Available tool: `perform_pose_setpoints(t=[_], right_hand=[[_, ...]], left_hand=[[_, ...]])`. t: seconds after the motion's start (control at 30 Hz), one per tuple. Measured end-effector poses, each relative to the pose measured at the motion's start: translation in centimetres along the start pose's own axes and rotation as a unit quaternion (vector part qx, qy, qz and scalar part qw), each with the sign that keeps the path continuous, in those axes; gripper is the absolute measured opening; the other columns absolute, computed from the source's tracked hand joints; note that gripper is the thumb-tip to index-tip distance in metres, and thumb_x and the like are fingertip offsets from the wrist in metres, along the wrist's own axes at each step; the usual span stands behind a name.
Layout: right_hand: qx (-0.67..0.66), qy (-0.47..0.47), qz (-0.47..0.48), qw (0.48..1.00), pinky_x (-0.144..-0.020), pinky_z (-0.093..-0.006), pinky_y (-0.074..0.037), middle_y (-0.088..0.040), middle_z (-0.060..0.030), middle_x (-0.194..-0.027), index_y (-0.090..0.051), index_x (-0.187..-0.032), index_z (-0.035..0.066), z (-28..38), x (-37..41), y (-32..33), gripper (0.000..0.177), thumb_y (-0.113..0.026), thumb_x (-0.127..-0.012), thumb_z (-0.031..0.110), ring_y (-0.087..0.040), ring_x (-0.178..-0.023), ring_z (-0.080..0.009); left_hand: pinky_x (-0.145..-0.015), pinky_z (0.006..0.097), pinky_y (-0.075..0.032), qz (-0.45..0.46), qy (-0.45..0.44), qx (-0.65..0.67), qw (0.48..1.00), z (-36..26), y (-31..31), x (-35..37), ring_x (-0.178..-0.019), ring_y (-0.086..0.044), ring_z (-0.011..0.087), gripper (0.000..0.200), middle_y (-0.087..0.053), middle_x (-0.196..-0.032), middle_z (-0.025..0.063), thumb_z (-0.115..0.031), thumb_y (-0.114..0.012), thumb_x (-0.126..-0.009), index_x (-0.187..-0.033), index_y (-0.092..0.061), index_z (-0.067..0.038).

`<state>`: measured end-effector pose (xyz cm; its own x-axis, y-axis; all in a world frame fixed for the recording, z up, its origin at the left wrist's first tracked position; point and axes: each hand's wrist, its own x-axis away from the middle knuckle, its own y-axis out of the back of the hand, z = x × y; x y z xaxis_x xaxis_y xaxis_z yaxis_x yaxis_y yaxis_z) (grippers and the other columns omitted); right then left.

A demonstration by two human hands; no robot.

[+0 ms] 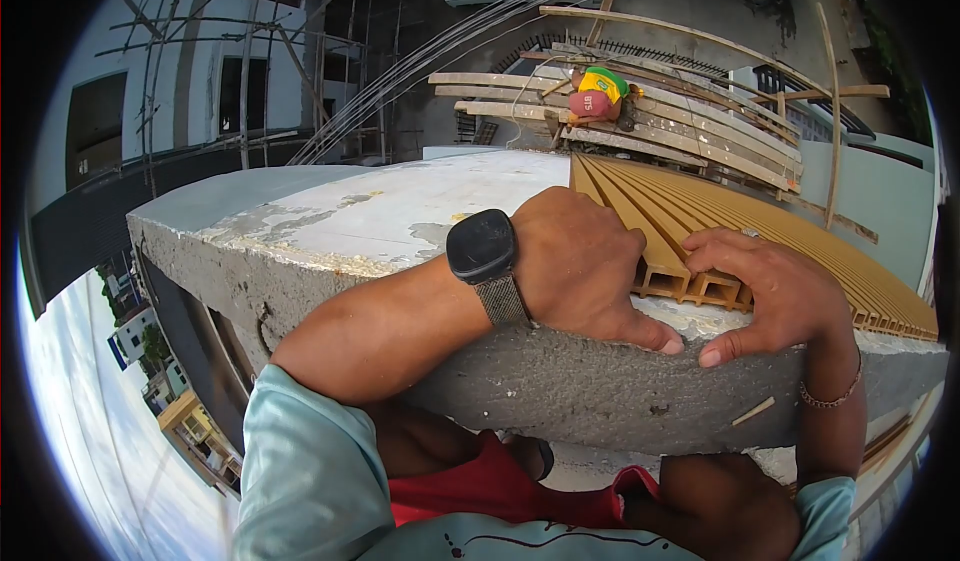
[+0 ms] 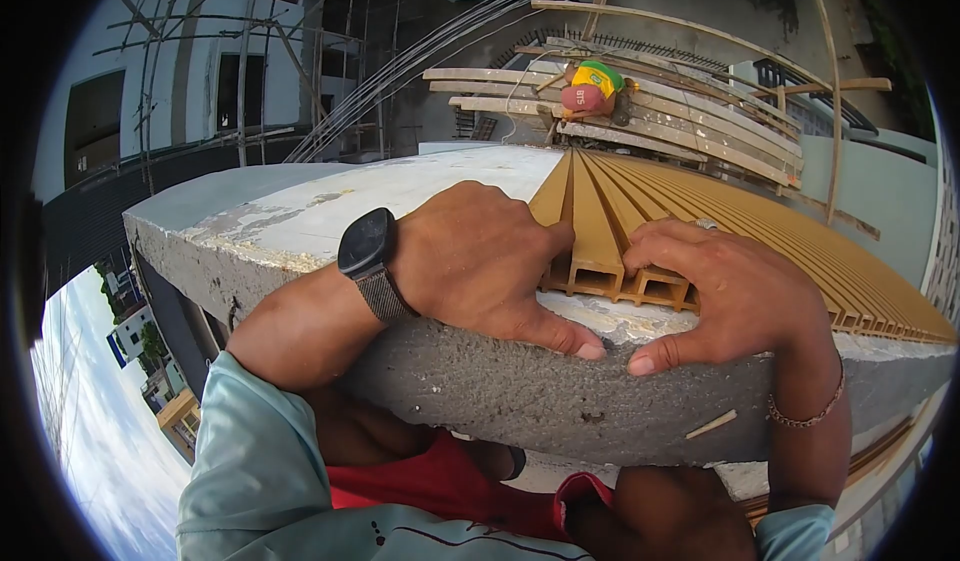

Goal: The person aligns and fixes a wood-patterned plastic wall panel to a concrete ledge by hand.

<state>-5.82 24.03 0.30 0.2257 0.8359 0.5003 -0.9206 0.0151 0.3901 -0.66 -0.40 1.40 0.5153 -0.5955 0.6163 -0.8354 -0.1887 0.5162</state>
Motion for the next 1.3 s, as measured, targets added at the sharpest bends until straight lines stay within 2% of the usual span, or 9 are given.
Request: perform_pose_setpoints(t=[0.07,0.13,0.17,0.23,1.3], right_hand=[[0.0,-0.001,0.0,1.0,-0.085,-0.0421,-0.05,-0.057,-0.0126,-0.121,-0.058,-0.112,0.007,0.12,-0.03,0.14,0.08,-0.079,-0.06,0.063,-0.06,-0.106,-0.0357],[-0.021,-0.028,0.035,0.999,-0.093,-0.0435,-0.047,-0.053,-0.0207,-0.13,-0.055,-0.114,0.007,0.42,-0.1,0.44,0.083,-0.086,-0.055,0.056,-0.056,-0.116,-0.0387],[-0.021,-0.028,0.035,0.999,-0.093,-0.0435,-0.047,-0.053,-0.0207,-0.13,-0.055,-0.114,0.007,0.33,-0.06,0.35,0.083,-0.086,-0.055,0.056,-0.056,-0.116,-0.0387],[-0.005,0.003,0.001,1.0,-0.086,-0.0419,-0.049,-0.057,-0.0127,-0.12,-0.057,-0.112,0.006,0.05,-0.02,0.05,0.079,-0.079,-0.061,0.062,-0.06,-0.106,-0.0354],[-0.009,0.003,0.003,1.0,-0.086,-0.0417,-0.049,-0.057,-0.0121,-0.119,-0.057,-0.111,0.006,0.12,0.01,0.12,0.078,-0.079,-0.061,0.061,-0.059,-0.106,-0.0347]], left_hand=[[-0.058,0.0445,-0.052,-0.001,-0.002,-0.005,1.0,-0.01,0.0,-0.02,-0.061,-0.065,0.0383,0.09,-0.061,-0.058,0.0203,-0.083,-0.054,-0.069,-0.08,-0.064,0.005],[-0.058,0.0446,-0.052,-0.003,-0.003,-0.003,1.0,0.04,-0.06,-0.03,-0.062,-0.065,0.0384,0.09,-0.061,-0.058,0.0202,-0.083,-0.054,-0.069,-0.08,-0.064,0.005],[-0.058,0.0447,-0.052,-0.005,-0.003,-0.001,1.0,0.06,-0.09,-0.03,-0.062,-0.065,0.0385,0.09,-0.061,-0.058,0.0202,-0.083,-0.053,-0.069,-0.08,-0.064,0.005],[-0.058,0.0447,-0.052,-0.005,-0.002,-0.001,1.0,0.04,-0.05,-0.01,-0.062,-0.065,0.0384,0.09,-0.061,-0.058,0.0201,-0.083,-0.053,-0.069,-0.08,-0.064,0.005],[-0.058,0.0441,-0.052,-0.016,-0.01,-0.002,1.0,0.13,-0.23,-0.09,-0.06,-0.065,0.0381,0.09,-0.061,-0.057,0.0196,-0.083,-0.053,-0.069,-0.081,-0.064,0.006]])
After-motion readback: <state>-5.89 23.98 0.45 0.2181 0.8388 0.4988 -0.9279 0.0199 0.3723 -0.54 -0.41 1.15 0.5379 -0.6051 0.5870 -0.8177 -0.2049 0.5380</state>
